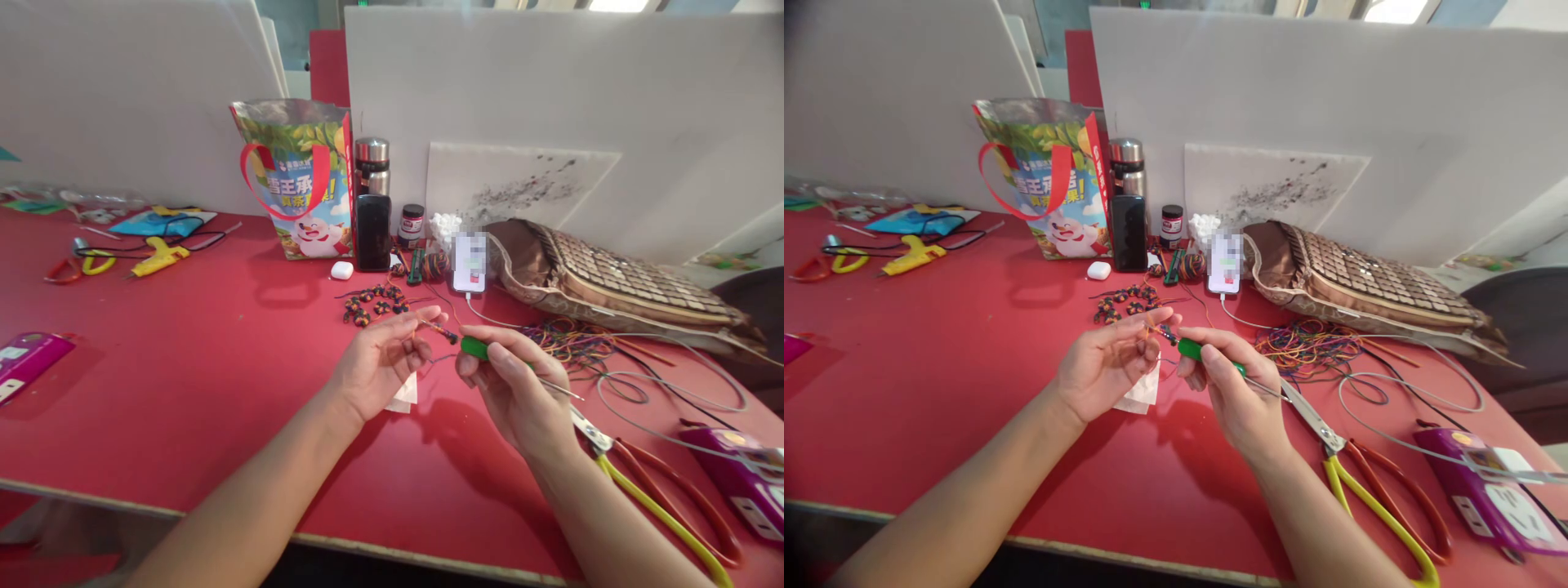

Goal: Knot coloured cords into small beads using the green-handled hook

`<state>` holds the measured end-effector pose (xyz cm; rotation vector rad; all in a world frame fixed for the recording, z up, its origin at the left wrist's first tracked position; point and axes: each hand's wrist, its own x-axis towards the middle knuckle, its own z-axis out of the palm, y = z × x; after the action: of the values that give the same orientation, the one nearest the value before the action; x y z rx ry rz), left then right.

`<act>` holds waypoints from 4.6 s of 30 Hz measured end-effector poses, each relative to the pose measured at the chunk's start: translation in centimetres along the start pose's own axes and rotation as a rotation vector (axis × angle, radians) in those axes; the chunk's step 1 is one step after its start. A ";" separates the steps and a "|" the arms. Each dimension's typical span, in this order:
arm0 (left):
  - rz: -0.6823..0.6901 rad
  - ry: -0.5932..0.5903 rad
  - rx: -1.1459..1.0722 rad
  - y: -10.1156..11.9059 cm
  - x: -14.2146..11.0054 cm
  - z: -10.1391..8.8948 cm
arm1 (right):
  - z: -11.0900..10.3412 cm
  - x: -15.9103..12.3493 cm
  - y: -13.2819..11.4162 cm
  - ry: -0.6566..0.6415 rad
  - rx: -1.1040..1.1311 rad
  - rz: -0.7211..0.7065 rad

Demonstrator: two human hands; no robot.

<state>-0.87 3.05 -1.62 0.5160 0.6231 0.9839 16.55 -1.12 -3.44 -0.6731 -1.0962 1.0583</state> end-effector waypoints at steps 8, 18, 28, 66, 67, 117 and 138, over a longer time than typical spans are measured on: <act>-0.035 0.008 -0.151 -0.4 -0.3 0.9 | 0.3 -0.1 0.5 -0.007 0.042 0.023; 0.194 -0.010 0.091 -0.8 -0.9 1.2 | -0.2 -0.6 1.2 0.008 -0.106 -0.003; 0.284 0.020 0.152 -1.2 -1.2 1.5 | 0.1 -1.8 1.5 0.070 -0.289 -0.111; 0.227 -0.003 0.111 -0.7 -0.8 0.9 | 0.5 -1.4 1.8 -0.012 -0.315 -0.146; 0.222 -0.001 0.112 -0.6 -0.9 0.9 | 0.5 -1.4 1.8 -0.015 -0.297 -0.137; 0.023 0.174 -0.014 0.4 -0.8 1.3 | 0.5 -1.6 1.8 0.029 -0.046 0.066; 0.063 0.200 0.025 1.1 -0.8 1.1 | -0.1 -1.6 1.9 0.015 -0.186 0.044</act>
<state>-1.15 2.73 0.08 0.4649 0.8026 1.0969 15.91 -1.84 -5.67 -0.8553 -1.1809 0.9942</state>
